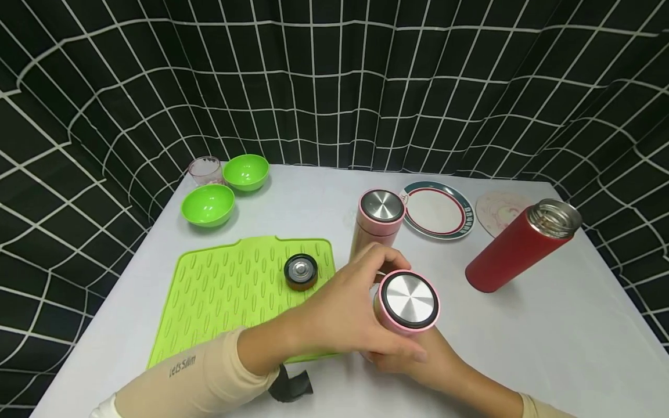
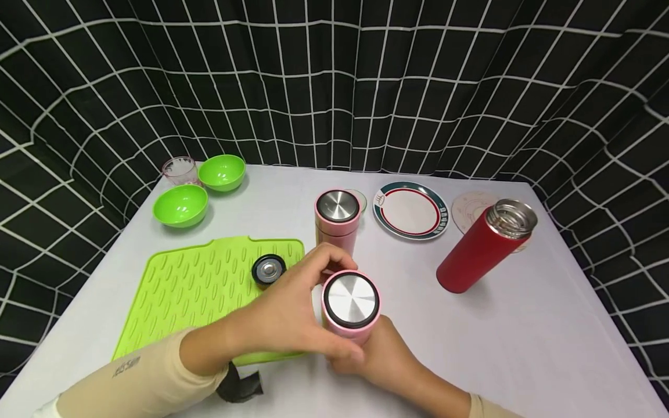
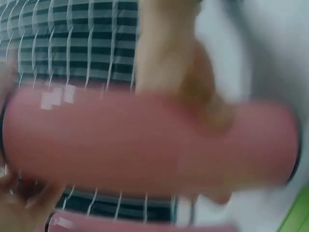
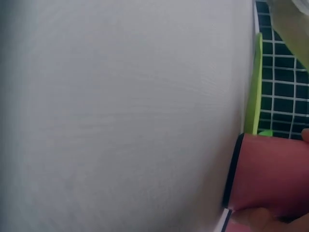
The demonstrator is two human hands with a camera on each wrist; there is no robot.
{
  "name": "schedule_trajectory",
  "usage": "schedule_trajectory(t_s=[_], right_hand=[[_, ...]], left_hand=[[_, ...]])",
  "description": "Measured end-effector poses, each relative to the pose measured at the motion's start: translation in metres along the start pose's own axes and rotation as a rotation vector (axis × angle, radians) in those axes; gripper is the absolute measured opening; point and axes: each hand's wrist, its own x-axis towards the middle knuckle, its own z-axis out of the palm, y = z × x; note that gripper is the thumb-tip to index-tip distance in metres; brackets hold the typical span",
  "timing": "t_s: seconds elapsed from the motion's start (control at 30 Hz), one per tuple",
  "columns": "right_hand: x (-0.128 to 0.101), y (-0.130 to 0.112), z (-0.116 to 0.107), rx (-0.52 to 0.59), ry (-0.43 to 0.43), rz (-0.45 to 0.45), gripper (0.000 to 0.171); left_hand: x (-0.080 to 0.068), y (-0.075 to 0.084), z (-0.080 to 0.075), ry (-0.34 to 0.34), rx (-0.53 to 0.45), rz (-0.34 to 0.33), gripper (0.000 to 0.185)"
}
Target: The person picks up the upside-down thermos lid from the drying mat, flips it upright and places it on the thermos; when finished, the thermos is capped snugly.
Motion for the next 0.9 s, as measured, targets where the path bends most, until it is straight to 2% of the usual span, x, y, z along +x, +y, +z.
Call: schedule_trajectory(t_s=[0.07,0.13,0.2,0.33,0.43,0.53,0.67,0.8,0.9], right_hand=[[0.0,-0.001,-0.001,-0.023,0.009,0.02,0.048],[0.0,-0.001,-0.002,-0.003,0.003,0.054,0.049],[0.001,-0.001,-0.003,0.013,-0.015,0.067,0.048],[0.003,-0.001,-0.006,0.046,-0.049,0.087,0.05],[0.002,-0.001,-0.007,0.057,-0.052,0.111,0.05],[0.002,0.001,-0.007,0.067,-0.046,0.119,0.05],[0.0,0.005,-0.004,0.064,-0.034,0.072,0.05],[-0.001,0.007,-0.001,0.096,-0.043,-0.031,0.043],[-0.004,0.004,-0.004,0.091,-0.001,0.003,0.043]], left_hand=[[-0.004,0.004,0.006,0.107,0.034,-0.009,0.073],[-0.004,0.003,0.007,0.147,-0.016,0.002,0.069],[-0.001,-0.001,0.003,0.118,-0.087,0.006,0.069],[0.005,-0.011,-0.005,0.003,-0.197,-0.023,0.073],[0.007,-0.015,-0.008,-0.049,-0.217,-0.029,0.074],[0.008,-0.017,-0.007,-0.064,-0.208,-0.024,0.073],[0.005,-0.014,-0.007,-0.068,-0.158,-0.039,0.075],[-0.003,-0.008,-0.012,-0.063,0.001,-0.029,0.096],[-0.015,-0.006,-0.023,-0.043,0.093,-0.025,0.102]])
